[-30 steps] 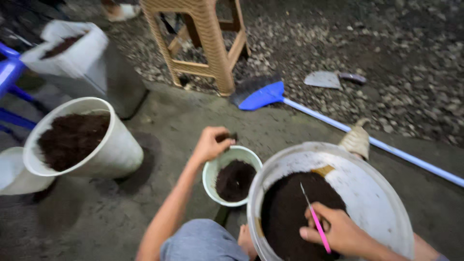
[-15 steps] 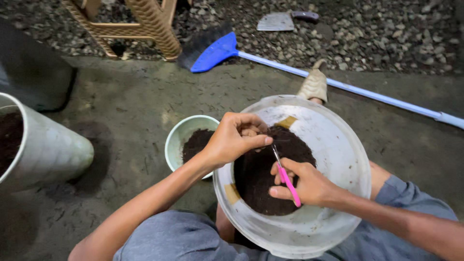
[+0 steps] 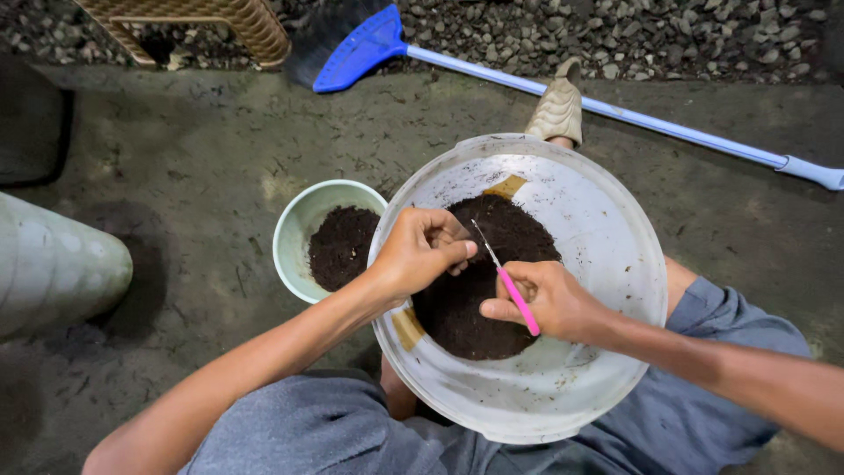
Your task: The person sits on the ground and uses pink scissors to cut small root-like pieces from a pile of dark soil in a white bucket. The cut pieces are placed into a smaller bowl beside the bucket. The person repeats this process throughout the clip.
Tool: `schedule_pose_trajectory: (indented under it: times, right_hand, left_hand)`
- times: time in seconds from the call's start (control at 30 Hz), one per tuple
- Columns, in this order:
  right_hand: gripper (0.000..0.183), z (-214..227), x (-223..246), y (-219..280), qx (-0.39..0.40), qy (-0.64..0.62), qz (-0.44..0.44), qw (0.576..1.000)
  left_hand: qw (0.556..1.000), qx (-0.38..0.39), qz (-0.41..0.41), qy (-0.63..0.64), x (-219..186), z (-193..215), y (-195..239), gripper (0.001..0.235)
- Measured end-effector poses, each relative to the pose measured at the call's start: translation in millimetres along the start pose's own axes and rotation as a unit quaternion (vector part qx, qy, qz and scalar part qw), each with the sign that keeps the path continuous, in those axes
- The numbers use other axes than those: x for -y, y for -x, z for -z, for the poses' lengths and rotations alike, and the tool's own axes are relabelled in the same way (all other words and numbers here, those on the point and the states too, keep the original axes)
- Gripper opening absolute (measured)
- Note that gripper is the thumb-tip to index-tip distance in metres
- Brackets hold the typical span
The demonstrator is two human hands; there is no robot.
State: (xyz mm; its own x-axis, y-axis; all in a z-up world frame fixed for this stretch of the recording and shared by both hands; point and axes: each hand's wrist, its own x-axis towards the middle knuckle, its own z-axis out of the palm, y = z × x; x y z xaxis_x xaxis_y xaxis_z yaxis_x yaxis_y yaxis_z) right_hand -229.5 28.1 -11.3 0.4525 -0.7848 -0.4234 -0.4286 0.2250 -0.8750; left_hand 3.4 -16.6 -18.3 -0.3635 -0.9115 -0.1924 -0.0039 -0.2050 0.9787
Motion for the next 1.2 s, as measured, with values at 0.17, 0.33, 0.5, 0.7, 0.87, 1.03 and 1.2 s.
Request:
schedule_pose_trajectory:
  times: [0.17, 0.33, 0.5, 0.7, 0.87, 1.03, 1.2]
  right_hand:
    - [0.038, 5, -6, 3, 0.012, 0.071, -0.032, 0.997]
    - [0.035, 10, -5, 6, 0.078, 0.054, -0.071, 0.993]
    - [0.037, 17, -3, 3, 0.089, 0.062, -0.071, 0.992]
    - [0.038, 19, 0, 8, 0.077, 0.049, -0.099, 0.991]
    - [0.037, 12, 9, 9, 0.071, 0.106, -0.064, 0.990]
    - [0.036, 9, 9, 1, 0.066, 0.067, -0.035, 0.995]
    - [0.039, 13, -6, -2, 0.046, 0.084, -0.051, 0.994]
  left_hand:
    - [1.000, -0.003, 0.007, 0.018, 13, 2, 1, 0.018]
    - [1.000, -0.004, 0.022, 0.008, 14, 5, 1, 0.015]
    - [0.997, 0.019, 0.078, 0.014, 10, 3, 2, 0.006]
    - [0.998, -0.027, 0.041, 0.048, 7, 4, 1, 0.010]
    - [0.999, -0.022, 0.036, 0.011, 5, -4, 1, 0.007]
    - [0.998, 0.022, 0.053, 0.015, 11, -8, 3, 0.021]
    - [0.999, -0.004, 0.033, -0.004, 22, -1, 3, 0.033]
